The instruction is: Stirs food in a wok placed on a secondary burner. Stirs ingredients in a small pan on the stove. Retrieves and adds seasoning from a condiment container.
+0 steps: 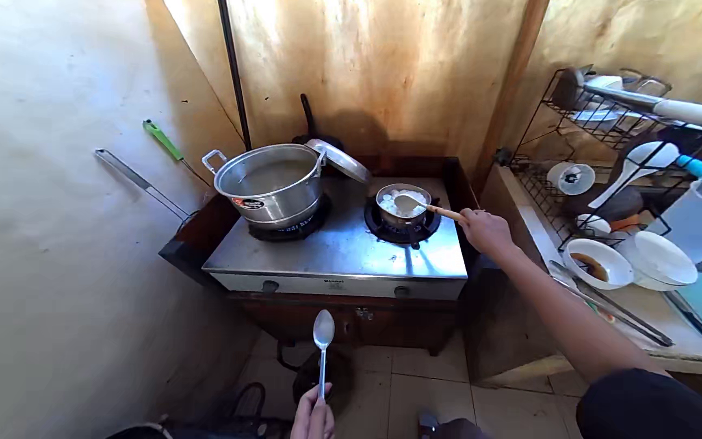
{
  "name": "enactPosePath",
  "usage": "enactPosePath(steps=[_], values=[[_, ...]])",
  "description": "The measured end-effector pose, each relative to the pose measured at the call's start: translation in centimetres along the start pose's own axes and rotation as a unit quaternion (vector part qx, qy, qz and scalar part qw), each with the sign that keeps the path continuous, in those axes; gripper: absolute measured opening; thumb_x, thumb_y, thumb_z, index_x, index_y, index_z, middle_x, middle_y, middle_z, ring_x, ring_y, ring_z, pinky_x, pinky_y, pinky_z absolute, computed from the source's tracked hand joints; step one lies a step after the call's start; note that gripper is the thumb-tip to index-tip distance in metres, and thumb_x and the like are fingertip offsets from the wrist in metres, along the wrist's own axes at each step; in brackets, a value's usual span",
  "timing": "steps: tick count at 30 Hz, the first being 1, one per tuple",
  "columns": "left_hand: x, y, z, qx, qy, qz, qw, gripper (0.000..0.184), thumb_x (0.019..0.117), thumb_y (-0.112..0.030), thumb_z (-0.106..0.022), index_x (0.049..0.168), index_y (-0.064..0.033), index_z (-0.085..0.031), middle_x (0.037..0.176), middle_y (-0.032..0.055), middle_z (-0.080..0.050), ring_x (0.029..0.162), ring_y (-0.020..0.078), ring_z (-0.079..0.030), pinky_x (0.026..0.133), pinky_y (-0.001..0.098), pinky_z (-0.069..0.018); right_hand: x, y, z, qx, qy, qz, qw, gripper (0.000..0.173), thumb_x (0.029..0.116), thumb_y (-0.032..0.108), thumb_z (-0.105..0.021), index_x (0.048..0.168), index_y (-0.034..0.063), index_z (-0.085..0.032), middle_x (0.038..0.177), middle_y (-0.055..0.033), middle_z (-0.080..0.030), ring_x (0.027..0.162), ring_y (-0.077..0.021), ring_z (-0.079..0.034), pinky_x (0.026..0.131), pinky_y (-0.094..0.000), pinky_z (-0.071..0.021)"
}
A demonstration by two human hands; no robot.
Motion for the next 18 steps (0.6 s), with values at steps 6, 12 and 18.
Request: enactPosePath(steps=[6, 12, 18], values=[[3.4, -2.4, -2.8, 0.031, 0.011, -0.020, 0.999, 0.030, 0.1032, -0.004, -0.031, 0.126, 0.0015, -0.050, 0.065, -0.0123, -0.043, 0.051, -0.0042, -0.039, 0.049, 0.0127, -0.0349, 4.5, 0.2, -2.3, -0.031, 0.059, 0.001, 0.998, 0.038, 0.1112, 0.021, -0.039, 0.140, 0.0018, -0.055, 0.131, -0.0283, -0.062, 0.121, -0.0457, -0.062, 0.098, -0.0612, -0.0479], [8.6, -7.1, -4.4, 0.116, 0.028, -0.078, 0.990, 0.028, 0.1048, -0.007, -0.036, 0.122, 0.0053, -0.054, 0.066, -0.0099, -0.054, 0.056, -0.0040, -0.050, 0.055, 0.0124, -0.0422, 7.8, -1.2, -1.5, 0.056, 0.113, -0.023, 0.992, 0.038, 0.1078, 0.028, -0.047, 0.129, 0.0028, -0.066, 0.123, -0.0244, -0.067, 0.122, -0.0413, -0.061, 0.101, -0.0612, -0.0450], [16.1, -11.7, -6.4, 0.139, 0.048, -0.135, 0.980, 0.025, 0.1058, -0.013, -0.038, 0.113, 0.0008, -0.058, 0.067, -0.0094, -0.060, 0.055, -0.0042, -0.052, 0.054, 0.0126, -0.0430, 8.8, -4.9, -0.2, 0.155, 0.081, -0.044, 0.984, 0.036, 0.1074, 0.032, -0.054, 0.122, 0.0039, -0.071, 0.111, -0.0232, -0.070, 0.108, -0.0400, -0.065, 0.096, -0.0608, -0.0464]])
Point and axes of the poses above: each hand's wrist, its own x-axis towards the middle knuckle, its own z-axis out of the back of the hand, y = z × x, the point moved 10 cm from there along x, towards the middle knuckle
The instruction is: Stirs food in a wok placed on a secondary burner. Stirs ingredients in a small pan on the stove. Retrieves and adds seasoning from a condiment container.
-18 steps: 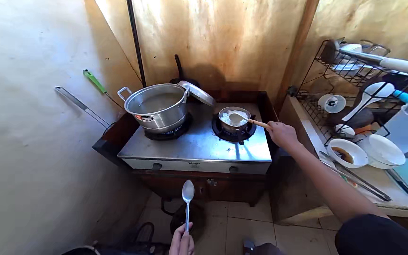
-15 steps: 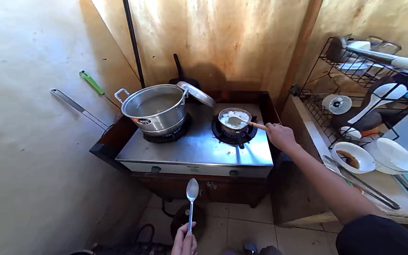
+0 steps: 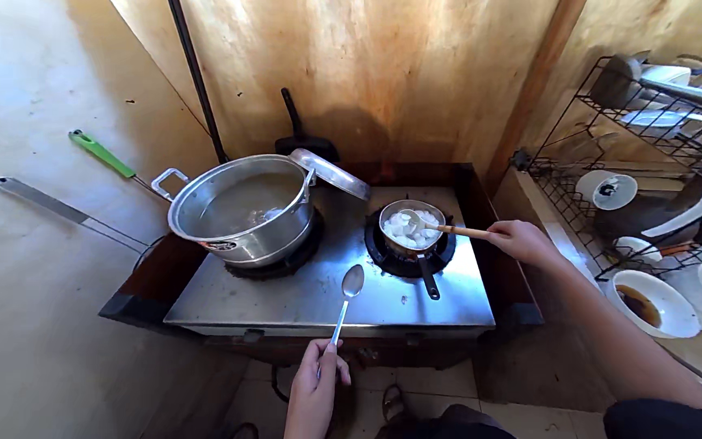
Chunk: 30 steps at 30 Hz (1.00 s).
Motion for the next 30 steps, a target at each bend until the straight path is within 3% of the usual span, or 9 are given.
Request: enactPosePath(steps=[3, 6, 10, 12, 15, 21, 26, 30], values=[[3.3, -0.8, -0.4, 0.012, 0.011, -0.010, 1.000, 0.023, 0.1061, -0.014, -0.040, 0.111, -0.0002, -0.057, 0.067, -0.0092, -0.062, 0.057, -0.0037, -0.055, 0.056, 0.0131, -0.0451, -1.7, 0.2, 1.1, -0.025, -0.060, 0.013, 0.998, 0.034, 0.1065, 0.028, -0.053, 0.128, 0.0051, -0.068, 0.107, -0.0249, -0.071, 0.103, -0.0434, -0.067, 0.091, -0.0632, -0.0482], [5.7, -1.3, -1.1, 0.042, 0.015, -0.015, 0.999, 0.025, 0.1056, -0.016, -0.040, 0.111, -0.0004, -0.058, 0.067, -0.0099, -0.062, 0.056, -0.0046, -0.055, 0.056, 0.0128, -0.0454, -3.1, 1.7, 2.0, -0.081, -0.171, 0.070, 0.979, 0.032, 0.1047, 0.022, -0.057, 0.128, 0.0024, -0.068, 0.106, -0.0287, -0.071, 0.099, -0.0498, -0.069, 0.085, -0.0670, -0.0503], [8.2, -2.2, -2.1, 0.114, 0.002, -0.036, 0.993, 0.027, 0.1065, -0.022, -0.042, 0.109, -0.0027, -0.060, 0.069, -0.0085, -0.064, 0.057, -0.0025, -0.057, 0.056, 0.0159, -0.0458, -3.2, 3.4, 1.7, -0.158, -0.289, 0.149, 0.932, 0.027, 0.0989, 0.014, -0.061, 0.120, 0.0007, -0.072, 0.094, -0.0295, -0.071, 0.078, -0.0498, -0.070, 0.066, -0.0618, -0.0547], [8.9, -2.7, -2.8, 0.140, -0.002, -0.041, 0.989, 0.028, 0.1069, -0.024, -0.041, 0.110, -0.0019, -0.059, 0.071, -0.0063, -0.065, 0.059, 0.0000, -0.057, 0.057, 0.0190, -0.0459, -2.4, 3.6, 0.9, -0.176, -0.257, 0.137, 0.940, 0.027, 0.1002, 0.014, -0.060, 0.121, 0.0000, -0.071, 0.096, -0.0306, -0.070, 0.081, -0.0506, -0.070, 0.069, -0.0619, -0.0544], [9.2, -3.5, -3.4, 0.147, -0.016, -0.035, 0.988, 0.027, 0.1077, -0.023, -0.041, 0.109, -0.0030, -0.059, 0.070, -0.0070, -0.065, 0.057, -0.0005, -0.056, 0.056, 0.0180, -0.0443, -0.8, 3.5, -0.1, -0.184, -0.139, 0.082, 0.970, 0.031, 0.1047, 0.017, -0.054, 0.128, 0.0004, -0.067, 0.106, -0.0307, -0.069, 0.095, -0.0500, -0.069, 0.080, -0.0621, -0.0528], [8.0, -3.2, -4.4, 0.149, -0.032, -0.013, 0.988, 0.026, 0.1076, -0.022, -0.042, 0.109, -0.0034, -0.060, 0.069, -0.0070, -0.065, 0.057, -0.0006, -0.056, 0.056, 0.0181, -0.0442, 1.4, 1.9, 0.6, -0.136, 0.037, -0.008, 0.990, 0.036, 0.1065, 0.027, -0.050, 0.126, 0.0032, -0.068, 0.113, -0.0237, -0.071, 0.114, -0.0415, -0.065, 0.096, -0.0594, -0.0470], [7.0, -2.3, -5.2, 0.133, -0.044, 0.019, 0.990, 0.024, 0.1077, -0.019, -0.043, 0.109, -0.0025, -0.060, 0.070, -0.0065, -0.065, 0.058, -0.0002, -0.056, 0.057, 0.0183, -0.0447, 2.2, -0.6, 2.1, -0.045, 0.044, 0.006, 0.998, 0.031, 0.1066, 0.028, -0.054, 0.118, 0.0065, -0.073, 0.106, -0.0208, -0.072, 0.104, -0.0389, -0.066, 0.091, -0.0596, -0.0474], [6.4, -1.9, -5.8, 0.119, -0.045, 0.032, 0.991, 0.023, 0.1081, -0.018, -0.043, 0.109, -0.0019, -0.059, 0.070, -0.0059, -0.065, 0.060, -0.0004, -0.058, 0.059, 0.0177, -0.0460, 0.8, -0.8, 3.3, -0.025, -0.009, 0.038, 0.999, 0.031, 0.1056, 0.027, -0.054, 0.121, 0.0075, -0.072, 0.099, -0.0204, -0.072, 0.095, -0.0379, -0.067, 0.084, -0.0597, -0.0482]])
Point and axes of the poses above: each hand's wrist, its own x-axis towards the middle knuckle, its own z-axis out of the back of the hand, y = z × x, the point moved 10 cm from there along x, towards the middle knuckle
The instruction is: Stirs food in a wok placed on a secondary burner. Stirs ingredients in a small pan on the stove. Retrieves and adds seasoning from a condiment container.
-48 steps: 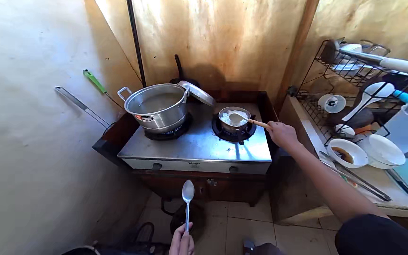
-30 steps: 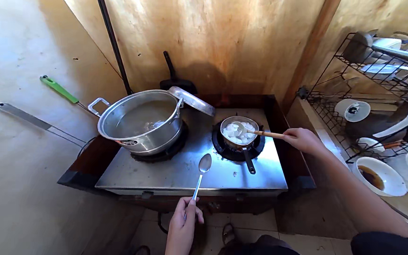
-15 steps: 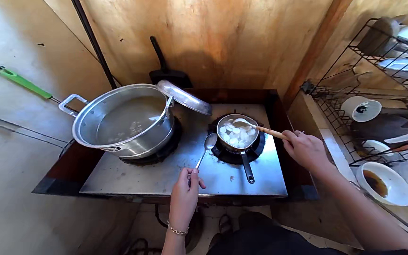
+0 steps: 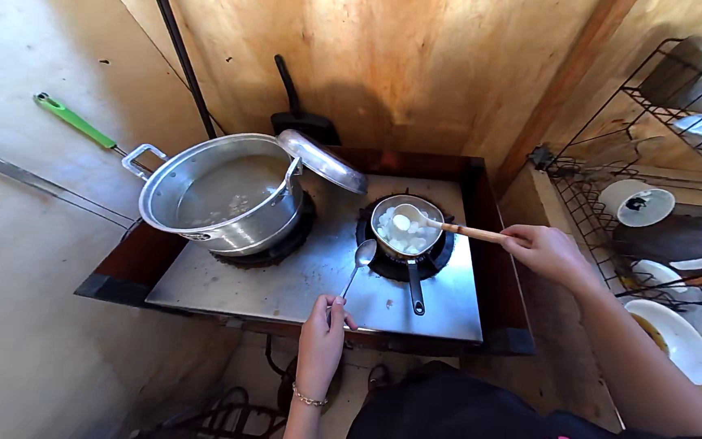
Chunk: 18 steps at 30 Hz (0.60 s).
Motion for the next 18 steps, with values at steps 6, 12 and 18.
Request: enactPosePath(steps=[6, 12, 18], values=[[-0.5, 0.1, -0.3, -0.005, -0.009, 0.007, 1.000, 0.022, 0.1082, -0.018, -0.042, 0.108, -0.0028, -0.059, 0.069, -0.0076, -0.065, 0.059, -0.0030, -0.057, 0.058, 0.0154, -0.0445, -3.1, 2.3, 1.7, -0.066, -0.187, 0.143, 0.970, 0.030, 0.0990, 0.022, -0.059, 0.117, 0.0035, -0.073, 0.091, -0.0239, -0.073, 0.081, -0.0461, -0.071, 0.068, -0.0631, -0.0519], [-1.5, 1.4, 0.5, -0.019, -0.027, 0.009, 0.999, 0.025, 0.1075, -0.018, -0.042, 0.110, -0.0002, -0.059, 0.070, -0.0067, -0.065, 0.058, -0.0033, -0.055, 0.058, 0.0158, -0.0446, -4.0, 2.6, 0.3, -0.095, -0.161, 0.161, 0.969, 0.025, 0.0969, 0.018, -0.065, 0.117, 0.0060, -0.074, 0.097, -0.0246, -0.073, 0.086, -0.0474, -0.071, 0.074, -0.0641, -0.0535], [-2.9, 3.0, 2.5, -0.047, -0.061, 0.027, 0.997, 0.022, 0.1078, -0.016, -0.042, 0.107, -0.0007, -0.058, 0.069, -0.0088, -0.063, 0.056, -0.0063, -0.053, 0.055, 0.0115, -0.0414, -0.6, 3.0, -2.6, -0.110, -0.091, 0.126, 0.982, 0.027, 0.1005, 0.018, -0.062, 0.123, 0.0076, -0.072, 0.104, -0.0254, -0.072, 0.095, -0.0468, -0.070, 0.082, -0.0629, -0.0521]])
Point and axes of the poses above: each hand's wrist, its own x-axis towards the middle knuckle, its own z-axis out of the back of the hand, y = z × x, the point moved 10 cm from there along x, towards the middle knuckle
